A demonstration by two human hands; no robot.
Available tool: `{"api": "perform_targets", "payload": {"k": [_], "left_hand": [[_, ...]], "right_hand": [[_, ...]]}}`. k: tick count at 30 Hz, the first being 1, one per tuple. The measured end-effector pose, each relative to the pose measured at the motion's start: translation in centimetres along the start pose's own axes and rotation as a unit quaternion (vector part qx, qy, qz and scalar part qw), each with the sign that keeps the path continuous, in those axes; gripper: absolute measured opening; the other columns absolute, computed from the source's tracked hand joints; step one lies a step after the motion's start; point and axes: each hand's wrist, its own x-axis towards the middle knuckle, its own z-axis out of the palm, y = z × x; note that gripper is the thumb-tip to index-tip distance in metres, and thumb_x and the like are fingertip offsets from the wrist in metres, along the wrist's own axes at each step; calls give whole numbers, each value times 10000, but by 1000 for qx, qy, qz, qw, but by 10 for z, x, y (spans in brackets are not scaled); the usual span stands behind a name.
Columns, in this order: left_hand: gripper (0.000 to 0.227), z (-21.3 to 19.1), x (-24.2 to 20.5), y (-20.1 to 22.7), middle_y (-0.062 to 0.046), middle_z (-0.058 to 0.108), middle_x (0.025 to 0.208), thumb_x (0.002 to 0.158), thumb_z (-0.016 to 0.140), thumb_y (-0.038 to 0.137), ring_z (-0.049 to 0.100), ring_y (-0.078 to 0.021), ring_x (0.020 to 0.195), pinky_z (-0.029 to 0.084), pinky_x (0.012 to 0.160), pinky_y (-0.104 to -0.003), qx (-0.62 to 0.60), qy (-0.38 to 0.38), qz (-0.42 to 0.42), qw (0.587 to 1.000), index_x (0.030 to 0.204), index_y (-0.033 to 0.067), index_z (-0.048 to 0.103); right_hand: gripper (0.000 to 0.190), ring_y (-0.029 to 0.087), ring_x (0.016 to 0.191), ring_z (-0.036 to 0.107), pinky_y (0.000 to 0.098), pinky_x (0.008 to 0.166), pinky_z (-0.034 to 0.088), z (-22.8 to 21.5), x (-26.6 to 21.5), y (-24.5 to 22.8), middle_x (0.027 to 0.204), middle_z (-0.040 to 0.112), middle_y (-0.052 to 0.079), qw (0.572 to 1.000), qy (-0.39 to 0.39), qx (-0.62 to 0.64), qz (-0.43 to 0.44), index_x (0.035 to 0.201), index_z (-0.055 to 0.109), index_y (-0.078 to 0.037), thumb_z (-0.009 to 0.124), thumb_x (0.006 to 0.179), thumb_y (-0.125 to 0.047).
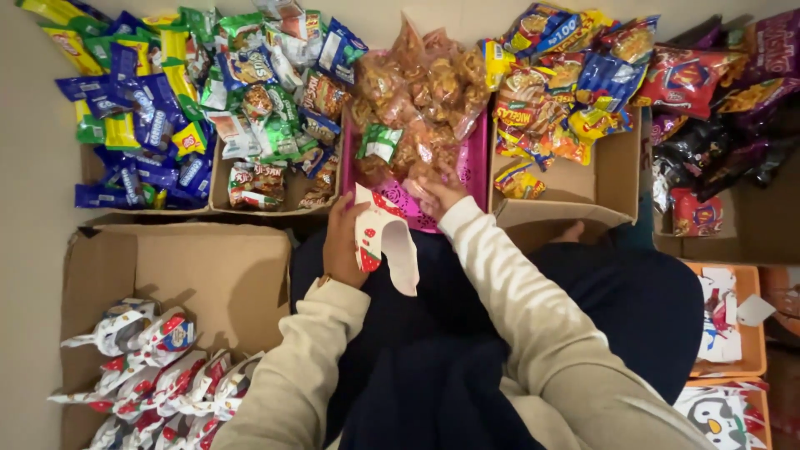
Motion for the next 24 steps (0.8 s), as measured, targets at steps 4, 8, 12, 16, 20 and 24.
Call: {"api": "perform_targets", "payload": {"k": [4, 8, 12, 16, 20, 24], "left_hand": [[664, 7, 3, -16, -97, 360, 1575, 784, 841, 97, 496, -341, 1397, 399, 1186, -375, 17, 22, 23, 999, 1366, 254, 563], [499, 10, 3, -16, -77, 399, 1546, 861, 797, 126, 536, -335, 1353, 434, 1158, -369, -27, 69, 54, 996, 1311, 240, 615], [186, 1, 0, 17, -105, 474, 1408, 942, 745, 219, 568, -309, 1300, 414, 1159, -390, -223, 131, 97, 961, 1083, 111, 687], [260, 0, -1, -11, -191, 526, 1332, 984, 698, 302, 560, -359, 1267, 439, 1105, -404, -153, 166, 209, 951, 1067, 57, 719], [177, -8, -19, 29, -152, 533, 1362, 967, 720, 237, 508, -332, 1339, 382, 1171, -416, -170, 175, 181, 953, 1064, 89, 722], [259, -25, -30, 57, -187, 641, 1228, 1075, 536, 246, 575, -338, 1256, 384, 1132, -436, -171, 79, 194, 963, 1097, 49, 703]], "right_hand": [[1006, 279, 909, 697, 448, 668, 647, -20, -15, -23, 1307, 623, 180, 971, -22, -235, -29, 1563, 328, -368, 921, 774, -165], [1118, 375, 1104, 663, 449, 905, 615, -65, -28, -45, 1282, 599, 276, 942, -126, -263, -168, 1536, 260, -98, 836, 612, 155], [1058, 333, 1077, 665, 398, 866, 636, -81, -60, -70, 1237, 563, 208, 920, -134, -268, -254, 1464, 331, -132, 787, 569, 198], [848, 232, 978, 701, 310, 799, 664, -49, -151, -110, 1164, 591, 132, 924, -167, -264, -219, 1413, 520, -65, 853, 655, 118], [700, 352, 915, 743, 443, 698, 671, -61, -185, -120, 1212, 643, 221, 960, -166, -178, -139, 1440, 572, -61, 756, 786, 107], [813, 396, 937, 734, 498, 678, 673, -48, -223, -126, 1265, 630, 236, 959, -187, -164, -135, 1476, 522, -58, 775, 728, 141]]}}
